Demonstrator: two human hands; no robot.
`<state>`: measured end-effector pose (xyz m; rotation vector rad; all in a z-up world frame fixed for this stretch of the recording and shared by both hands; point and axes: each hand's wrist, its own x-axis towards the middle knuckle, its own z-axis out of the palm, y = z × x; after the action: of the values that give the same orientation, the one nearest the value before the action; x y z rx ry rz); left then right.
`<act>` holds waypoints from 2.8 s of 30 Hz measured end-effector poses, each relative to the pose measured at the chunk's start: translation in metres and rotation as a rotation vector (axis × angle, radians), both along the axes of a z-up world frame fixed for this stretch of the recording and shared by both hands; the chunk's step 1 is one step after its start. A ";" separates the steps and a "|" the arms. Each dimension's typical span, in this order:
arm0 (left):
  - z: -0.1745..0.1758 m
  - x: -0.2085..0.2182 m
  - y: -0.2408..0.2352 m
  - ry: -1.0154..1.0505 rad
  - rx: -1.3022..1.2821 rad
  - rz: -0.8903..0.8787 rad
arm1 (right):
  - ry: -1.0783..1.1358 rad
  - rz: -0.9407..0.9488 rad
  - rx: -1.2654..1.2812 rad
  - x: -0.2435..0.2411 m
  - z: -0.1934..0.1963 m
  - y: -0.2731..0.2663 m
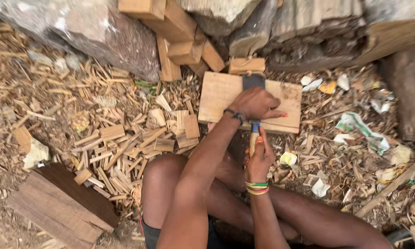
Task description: The person sits on the ground and uses a chisel to carve a rectangular wooden block, repeatedly scraping the surface to remove thin shavings. The person occasionally pauses to clear debris from the block and continues carving until the end of the clip.
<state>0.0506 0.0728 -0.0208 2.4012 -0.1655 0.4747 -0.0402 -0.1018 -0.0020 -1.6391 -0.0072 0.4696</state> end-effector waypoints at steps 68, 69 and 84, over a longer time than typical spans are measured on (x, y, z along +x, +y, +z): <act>0.012 -0.063 -0.070 -0.156 -0.146 0.004 | 0.139 0.019 0.127 -0.031 0.019 -0.092; 0.013 -0.065 -0.070 -0.155 -0.157 0.024 | 0.154 0.027 0.136 -0.030 0.019 -0.092; -0.012 -0.053 -0.056 0.084 -0.084 0.027 | 0.136 -0.031 0.010 -0.041 0.012 -0.070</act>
<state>-0.0028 0.0168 -0.0329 2.3386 -0.0749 0.3852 -0.0807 -0.1719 0.0101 -1.5924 0.1168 0.5563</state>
